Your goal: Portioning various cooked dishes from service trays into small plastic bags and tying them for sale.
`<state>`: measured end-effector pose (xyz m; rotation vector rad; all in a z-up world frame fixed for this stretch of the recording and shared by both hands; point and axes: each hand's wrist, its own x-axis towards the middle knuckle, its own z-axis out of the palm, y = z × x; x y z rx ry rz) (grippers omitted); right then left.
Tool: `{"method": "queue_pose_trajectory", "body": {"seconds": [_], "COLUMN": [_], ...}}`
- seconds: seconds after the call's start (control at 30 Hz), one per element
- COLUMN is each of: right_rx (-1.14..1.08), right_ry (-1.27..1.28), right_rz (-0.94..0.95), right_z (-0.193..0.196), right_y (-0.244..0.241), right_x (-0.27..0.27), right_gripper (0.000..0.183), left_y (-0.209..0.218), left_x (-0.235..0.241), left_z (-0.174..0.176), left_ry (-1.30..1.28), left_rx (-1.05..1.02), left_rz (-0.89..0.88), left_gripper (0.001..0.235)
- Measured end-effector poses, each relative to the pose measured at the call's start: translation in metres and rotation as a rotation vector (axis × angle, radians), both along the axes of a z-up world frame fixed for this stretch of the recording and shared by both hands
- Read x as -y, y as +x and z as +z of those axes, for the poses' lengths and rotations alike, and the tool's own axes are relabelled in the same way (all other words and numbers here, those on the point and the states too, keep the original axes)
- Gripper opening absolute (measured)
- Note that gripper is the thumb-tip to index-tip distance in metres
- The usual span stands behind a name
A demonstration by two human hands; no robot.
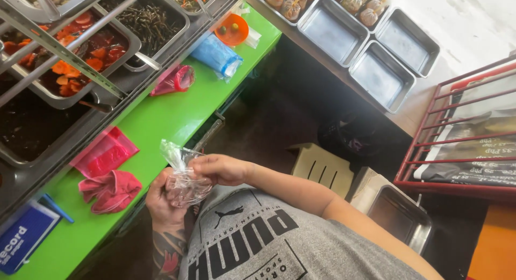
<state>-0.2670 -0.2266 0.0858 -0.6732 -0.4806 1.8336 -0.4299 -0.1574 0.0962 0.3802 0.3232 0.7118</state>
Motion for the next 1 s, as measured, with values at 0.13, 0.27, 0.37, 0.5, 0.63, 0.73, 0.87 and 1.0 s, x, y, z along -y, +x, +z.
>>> {"method": "queue_pose_trajectory", "body": {"seconds": [0.13, 0.27, 0.37, 0.5, 0.63, 0.73, 0.87, 1.0], "right_rx": [0.6, 0.704, 0.668, 0.798, 0.707, 0.791, 0.836, 0.967], "right_ry": [0.22, 0.116, 0.05, 0.118, 0.093, 0.085, 0.075, 0.118], "right_rz": [0.057, -0.121, -0.172, -0.391, -0.562, -0.571, -0.513, -0.402], "right_z": [0.007, 0.017, 0.016, -0.005, -0.017, 0.008, 0.005, 0.01], "right_y": [0.002, 0.002, 0.005, 0.013, 0.02, 0.026, 0.04, 0.061], "right_x": [0.006, -0.002, 0.0, -0.009, -0.011, 0.002, 0.009, 0.0], "right_gripper": [0.038, 0.028, 0.017, 0.019, 0.02, 0.016, 0.017, 0.019], "left_y": [0.021, 0.01, 0.004, 0.002, -0.015, -0.059, -0.149, -0.157], "left_x": [0.012, 0.013, 0.018, 0.025, 0.039, 0.055, 0.109, 0.12], "left_z": [0.02, -0.024, -0.025, -0.002, -0.035, -0.085, -0.243, -0.262], "left_ry": [0.188, 0.873, 1.491, 1.776, 1.141, 1.127, 0.859, 0.763], "left_rx": [-0.421, -0.782, -0.902, -1.044, -0.774, -1.2, -1.45, -1.594], "left_rz": [0.233, 0.509, 0.689, 0.604, 0.408, 0.076, -0.685, -0.085], "left_gripper": [0.024, 0.025, 0.045, 0.016, 0.034, 0.026, 0.033, 0.023]}}
